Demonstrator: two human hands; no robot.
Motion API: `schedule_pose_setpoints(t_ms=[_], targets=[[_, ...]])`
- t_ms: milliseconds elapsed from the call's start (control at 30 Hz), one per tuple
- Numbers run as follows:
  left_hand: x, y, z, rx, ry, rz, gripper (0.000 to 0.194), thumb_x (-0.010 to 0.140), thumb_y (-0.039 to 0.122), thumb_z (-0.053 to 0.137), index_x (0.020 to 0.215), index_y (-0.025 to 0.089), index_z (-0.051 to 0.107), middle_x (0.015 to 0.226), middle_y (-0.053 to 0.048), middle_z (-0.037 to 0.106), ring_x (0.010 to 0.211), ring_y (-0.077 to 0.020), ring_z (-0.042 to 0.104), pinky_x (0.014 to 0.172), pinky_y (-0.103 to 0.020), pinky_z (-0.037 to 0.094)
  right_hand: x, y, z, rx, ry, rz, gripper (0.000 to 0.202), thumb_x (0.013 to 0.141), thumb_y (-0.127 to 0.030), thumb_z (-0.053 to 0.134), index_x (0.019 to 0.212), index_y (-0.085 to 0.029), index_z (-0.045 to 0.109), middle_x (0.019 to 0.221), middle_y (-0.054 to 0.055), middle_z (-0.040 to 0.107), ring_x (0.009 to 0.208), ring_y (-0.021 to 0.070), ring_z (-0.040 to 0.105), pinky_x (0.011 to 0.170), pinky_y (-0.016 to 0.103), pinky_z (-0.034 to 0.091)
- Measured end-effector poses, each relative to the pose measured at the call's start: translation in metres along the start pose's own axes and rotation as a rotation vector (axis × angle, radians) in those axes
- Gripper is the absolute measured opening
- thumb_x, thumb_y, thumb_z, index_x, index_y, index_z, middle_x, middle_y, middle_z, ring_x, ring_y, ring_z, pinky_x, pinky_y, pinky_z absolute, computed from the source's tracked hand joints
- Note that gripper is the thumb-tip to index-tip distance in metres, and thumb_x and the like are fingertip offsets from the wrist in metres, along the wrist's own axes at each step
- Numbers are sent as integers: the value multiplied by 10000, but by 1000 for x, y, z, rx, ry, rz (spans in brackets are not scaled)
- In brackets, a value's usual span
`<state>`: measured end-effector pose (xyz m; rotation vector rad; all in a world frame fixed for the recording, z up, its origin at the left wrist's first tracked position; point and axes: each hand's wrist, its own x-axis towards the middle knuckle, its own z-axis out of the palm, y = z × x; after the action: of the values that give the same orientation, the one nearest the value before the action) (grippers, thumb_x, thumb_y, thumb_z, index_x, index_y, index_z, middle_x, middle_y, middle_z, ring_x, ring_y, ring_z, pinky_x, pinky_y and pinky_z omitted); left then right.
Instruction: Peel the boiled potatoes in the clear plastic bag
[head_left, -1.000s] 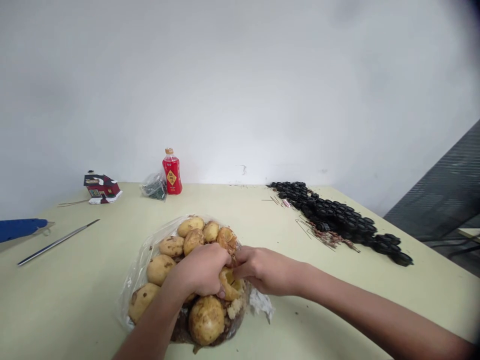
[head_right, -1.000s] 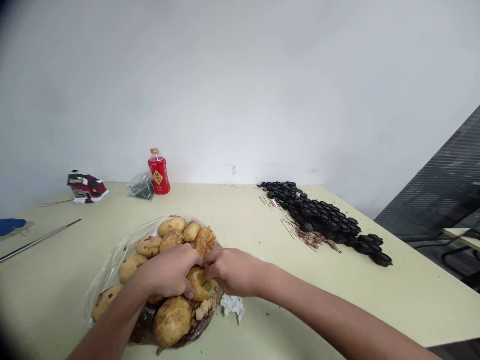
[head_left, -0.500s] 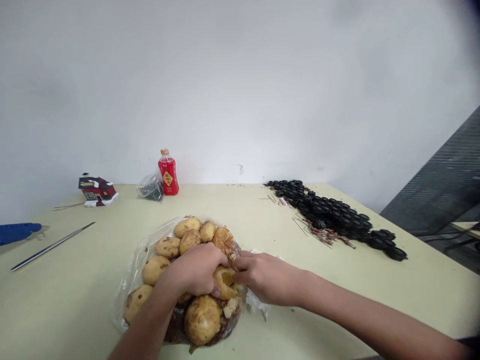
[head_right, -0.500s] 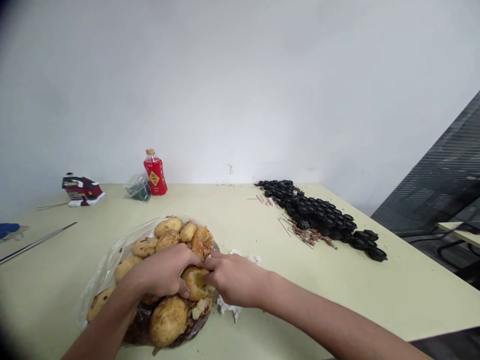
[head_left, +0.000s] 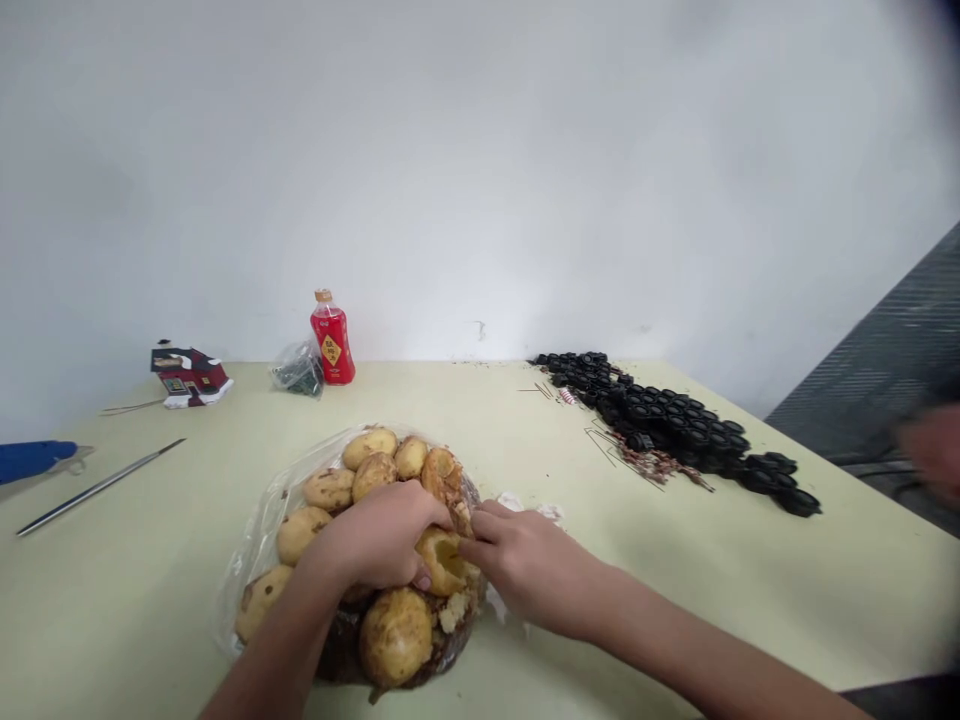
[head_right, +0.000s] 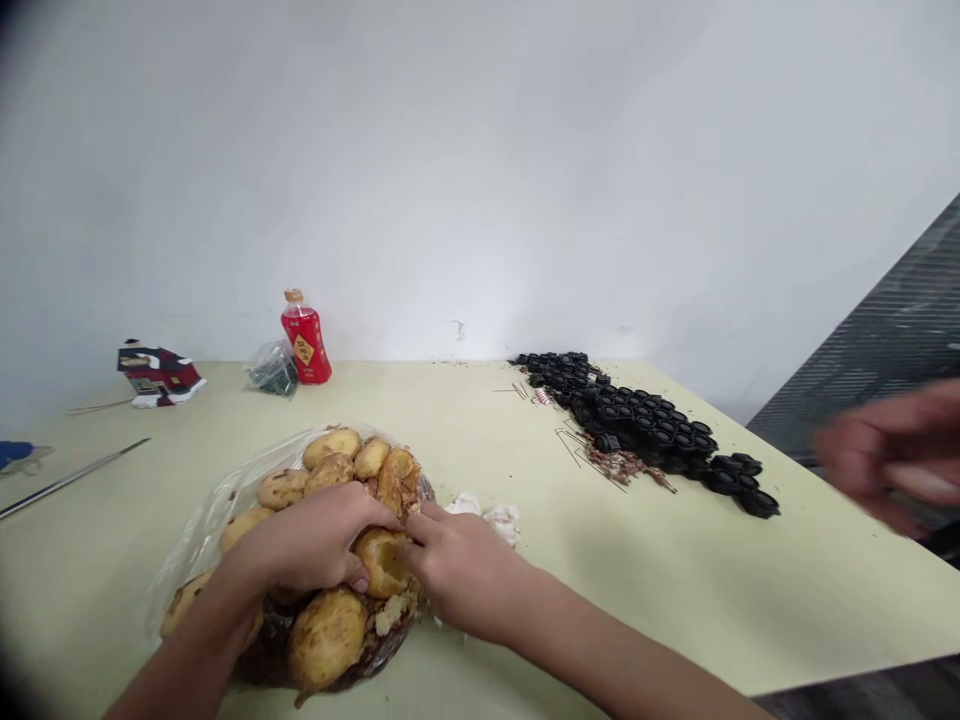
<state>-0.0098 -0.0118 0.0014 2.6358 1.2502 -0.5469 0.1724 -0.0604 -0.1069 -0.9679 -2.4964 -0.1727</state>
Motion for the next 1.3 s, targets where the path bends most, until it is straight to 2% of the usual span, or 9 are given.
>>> schedule_pose_setpoints(t_ms=[100,200,367,567,733,800,1067,1200,1300], targets=[[-2,2,-1,18,15,8,402,678,294,878,1070,291,790,1071,-28,772,1024,-274,690,841,-322,468,1,-5,22,-31,142,1,145,930,-77,556,965,-131,686,935,94,627,828,211,524,595,320,318],[-2,3,-1,31,24,9,346,665,294,881,998,248,795,1013,-33,774,970,-268,694,794,-316,460,2,-7,34,75,149,26,119,880,-86,587,927,-144,679,886,76,615,816,211,518,611,315,342],[-2,1,-2,-21,28,40,452,640,304,888,1082,299,791,1044,-9,782,1022,-271,694,821,-318,451,-1,-1,28,349,175,12,151,857,-64,539,857,-162,654,906,56,603,855,177,534,706,276,390],[0,2,0,-21,6,-3,422,659,283,887,1067,251,786,1088,-42,779,1042,-280,702,847,-327,480,9,-4,33,304,316,101,145,886,-89,538,898,-146,671,892,73,581,843,193,502,714,289,373],[-1,2,-2,-31,-15,-1,437,661,285,889,1084,275,782,1055,-33,779,1018,-269,706,813,-317,483,7,1,23,527,241,0,210,864,-10,486,778,-137,629,856,57,551,851,165,527,743,261,392],[0,2,-2,-31,-9,5,440,662,294,889,1088,285,782,1045,-30,780,1015,-275,707,814,-325,485,5,4,19,522,187,-8,218,869,-5,483,763,-137,621,855,57,546,858,164,530,750,262,395],[1,2,-1,-27,-4,-11,394,659,297,890,1034,244,780,1073,-47,776,1042,-289,701,848,-339,484,13,-2,30,413,206,29,174,900,-72,510,860,-144,664,954,83,599,915,200,529,788,294,422],[0,2,-2,-44,-7,-6,414,655,306,895,1053,276,786,1043,-22,777,1013,-269,699,809,-314,464,9,4,15,496,137,-40,188,829,-9,490,762,-146,600,894,65,553,880,179,527,781,273,433],[0,2,-2,-37,-4,21,432,668,317,889,1086,282,787,1052,-25,775,1023,-274,695,830,-321,466,7,10,6,530,95,-62,226,841,2,479,799,-153,639,920,67,564,928,181,553,789,261,441]])
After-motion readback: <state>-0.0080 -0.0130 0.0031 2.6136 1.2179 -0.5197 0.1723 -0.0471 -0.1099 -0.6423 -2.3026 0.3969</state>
